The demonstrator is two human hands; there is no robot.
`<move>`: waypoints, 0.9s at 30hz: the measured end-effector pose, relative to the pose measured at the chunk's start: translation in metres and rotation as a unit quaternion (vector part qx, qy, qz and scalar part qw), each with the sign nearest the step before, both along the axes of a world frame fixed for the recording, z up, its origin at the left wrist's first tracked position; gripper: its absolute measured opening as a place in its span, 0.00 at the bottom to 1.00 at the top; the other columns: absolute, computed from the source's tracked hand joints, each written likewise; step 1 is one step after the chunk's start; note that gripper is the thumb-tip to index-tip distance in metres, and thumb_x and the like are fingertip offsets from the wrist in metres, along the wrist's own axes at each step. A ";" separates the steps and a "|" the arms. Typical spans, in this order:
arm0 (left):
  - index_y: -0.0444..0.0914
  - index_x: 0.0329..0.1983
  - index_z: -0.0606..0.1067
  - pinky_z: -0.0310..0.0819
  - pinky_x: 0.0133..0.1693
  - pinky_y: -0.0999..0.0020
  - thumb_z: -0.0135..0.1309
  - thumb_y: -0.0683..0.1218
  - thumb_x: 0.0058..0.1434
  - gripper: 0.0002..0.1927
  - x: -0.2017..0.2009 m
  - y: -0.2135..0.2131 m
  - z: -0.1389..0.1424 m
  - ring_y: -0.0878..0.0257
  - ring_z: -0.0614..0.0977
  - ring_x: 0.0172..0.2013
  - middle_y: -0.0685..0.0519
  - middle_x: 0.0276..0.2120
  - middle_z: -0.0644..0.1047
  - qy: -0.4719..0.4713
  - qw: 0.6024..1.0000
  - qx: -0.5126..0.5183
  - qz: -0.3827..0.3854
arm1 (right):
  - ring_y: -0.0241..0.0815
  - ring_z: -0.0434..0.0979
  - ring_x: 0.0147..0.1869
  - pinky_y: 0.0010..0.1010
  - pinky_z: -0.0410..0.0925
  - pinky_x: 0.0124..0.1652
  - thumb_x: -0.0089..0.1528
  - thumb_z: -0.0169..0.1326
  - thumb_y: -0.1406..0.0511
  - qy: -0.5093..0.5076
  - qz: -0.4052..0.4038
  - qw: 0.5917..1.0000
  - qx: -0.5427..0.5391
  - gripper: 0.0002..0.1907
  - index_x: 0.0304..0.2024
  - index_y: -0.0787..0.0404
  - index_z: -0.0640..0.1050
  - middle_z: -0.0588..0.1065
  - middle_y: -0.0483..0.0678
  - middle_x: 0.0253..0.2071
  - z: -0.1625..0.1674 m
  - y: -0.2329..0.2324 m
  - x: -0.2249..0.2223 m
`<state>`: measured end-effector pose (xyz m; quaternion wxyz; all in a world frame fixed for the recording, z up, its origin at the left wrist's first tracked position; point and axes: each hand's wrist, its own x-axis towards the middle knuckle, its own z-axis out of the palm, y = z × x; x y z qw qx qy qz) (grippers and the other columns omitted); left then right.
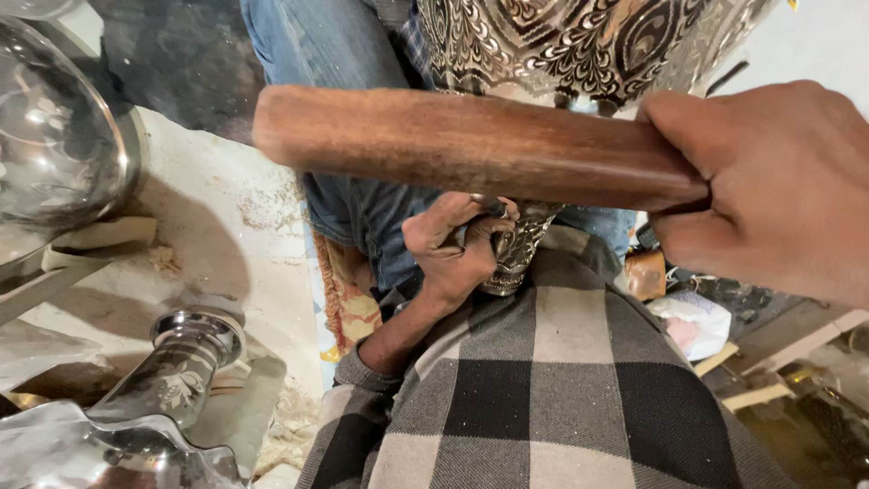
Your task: The person holds a large ornate metal vessel on their lap and repeatedly strikes its lower section with a wooden mallet. They rotate the vessel periodically to work around its circumference, continuing the hammering throughout the clip.
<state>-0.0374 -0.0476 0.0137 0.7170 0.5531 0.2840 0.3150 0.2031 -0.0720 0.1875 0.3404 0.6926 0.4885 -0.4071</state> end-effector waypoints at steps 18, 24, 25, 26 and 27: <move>0.33 0.39 0.81 0.79 0.37 0.73 0.55 0.29 0.56 0.11 -0.004 -0.003 0.003 0.64 0.86 0.30 0.49 0.33 0.85 0.078 0.995 0.060 -0.034 | 0.36 0.82 0.28 0.32 0.74 0.37 0.53 0.62 0.58 -0.023 0.052 0.998 -0.038 0.20 0.45 0.51 0.71 0.76 0.41 0.29 -0.002 -0.008 -0.004; 0.34 0.37 0.81 0.79 0.35 0.74 0.56 0.29 0.54 0.12 -0.004 -0.003 0.004 0.65 0.86 0.29 0.50 0.32 0.84 0.090 0.994 0.064 -0.024 | 0.39 0.81 0.29 0.34 0.74 0.37 0.50 0.62 0.59 -0.018 0.011 1.000 0.005 0.19 0.43 0.52 0.73 0.76 0.42 0.29 0.001 -0.013 -0.005; 0.33 0.40 0.81 0.80 0.37 0.72 0.54 0.29 0.53 0.13 -0.004 -0.002 0.005 0.64 0.86 0.31 0.49 0.33 0.84 0.079 0.994 0.062 -0.035 | 0.39 0.81 0.29 0.34 0.74 0.36 0.51 0.62 0.59 -0.021 0.014 1.000 -0.003 0.20 0.43 0.53 0.72 0.76 0.42 0.29 0.001 -0.015 -0.005; 0.32 0.42 0.80 0.80 0.38 0.71 0.52 0.29 0.53 0.15 -0.004 -0.001 0.005 0.62 0.87 0.34 0.48 0.35 0.84 0.070 0.995 0.058 -0.046 | 0.39 0.81 0.28 0.34 0.74 0.36 0.51 0.61 0.60 -0.024 0.016 1.000 -0.010 0.20 0.44 0.53 0.72 0.76 0.43 0.29 0.000 -0.016 -0.004; 0.31 0.45 0.79 0.81 0.40 0.70 0.51 0.29 0.53 0.17 -0.005 0.000 0.006 0.61 0.88 0.36 0.48 0.36 0.84 0.062 0.995 0.050 -0.059 | 0.39 0.81 0.27 0.34 0.74 0.35 0.52 0.61 0.60 -0.021 -0.003 0.999 -0.041 0.20 0.45 0.53 0.71 0.76 0.44 0.29 -0.001 -0.017 -0.004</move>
